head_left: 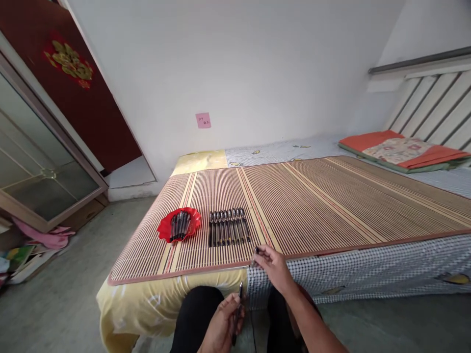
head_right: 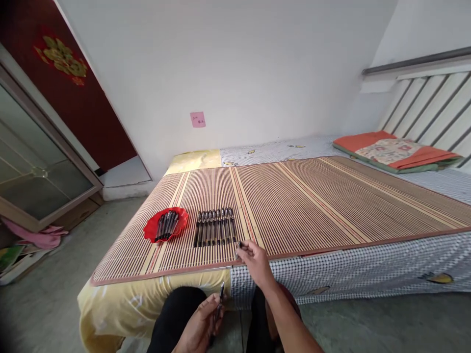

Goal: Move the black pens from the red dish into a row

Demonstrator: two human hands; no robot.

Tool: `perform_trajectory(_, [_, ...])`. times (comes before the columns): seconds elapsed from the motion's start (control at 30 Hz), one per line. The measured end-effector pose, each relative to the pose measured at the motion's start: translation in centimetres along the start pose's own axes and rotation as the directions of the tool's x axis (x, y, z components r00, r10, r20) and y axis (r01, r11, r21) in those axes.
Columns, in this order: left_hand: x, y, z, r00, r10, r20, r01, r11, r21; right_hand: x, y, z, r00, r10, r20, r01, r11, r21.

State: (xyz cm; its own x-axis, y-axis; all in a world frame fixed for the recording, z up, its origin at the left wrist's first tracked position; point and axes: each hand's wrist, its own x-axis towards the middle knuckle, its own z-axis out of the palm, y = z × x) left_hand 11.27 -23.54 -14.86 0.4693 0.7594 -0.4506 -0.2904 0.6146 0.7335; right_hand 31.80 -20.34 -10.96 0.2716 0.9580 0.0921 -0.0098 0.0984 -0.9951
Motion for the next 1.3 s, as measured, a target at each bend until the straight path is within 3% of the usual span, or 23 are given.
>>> perform_trajectory(0.17, [1.0, -0.7, 0.3, 0.999, -0.016, 0.037, 0.015, 1.0, 0.023, 7.1, -2.8, -3.1, 0.996, -0.086, -0.032, 0.08, 0.982, -0.172])
perform_trajectory(0.27, [1.8, -1.6, 0.2, 0.998, -0.04, 0.038, 0.039, 0.999, 0.027, 12.0, -3.3, -3.8, 0.995, -0.098, -0.03, 0.086, 0.958, -0.272])
perform_trajectory(0.43, [3.1, -2.6, -0.5, 0.994, -0.102, 0.047, 0.1, 0.994, 0.049, 18.6, -1.5, -3.1, 0.997, 0.017, -0.077, -0.047, 0.91, -0.412])
perform_trajectory(0.57, [3.5, -3.0, -0.8, 0.991, -0.123, 0.059, 0.12, 0.992, 0.046, 21.8, 0.4, -2.4, 0.993, 0.065, -0.095, -0.104, 0.861, -0.498])
perform_trajectory(0.87, [3.3, -3.6, -0.6, 0.983, -0.183, 0.012, 0.182, 0.982, 0.041, 23.7, 2.0, -1.8, 0.984, 0.159, -0.083, -0.172, 0.711, -0.682])
perform_trajectory(1.13, [3.3, -3.7, -0.4, 0.984, -0.173, -0.035, 0.173, 0.985, 0.005, 23.3, 1.4, -1.7, 0.987, 0.156, -0.028, -0.124, 0.651, -0.749])
perform_trajectory(1.3, [3.6, -4.4, -1.0, 0.985, -0.171, -0.006, 0.171, 0.984, 0.047, 23.3, 1.1, -1.3, 0.987, 0.157, -0.013, -0.112, 0.64, -0.76])
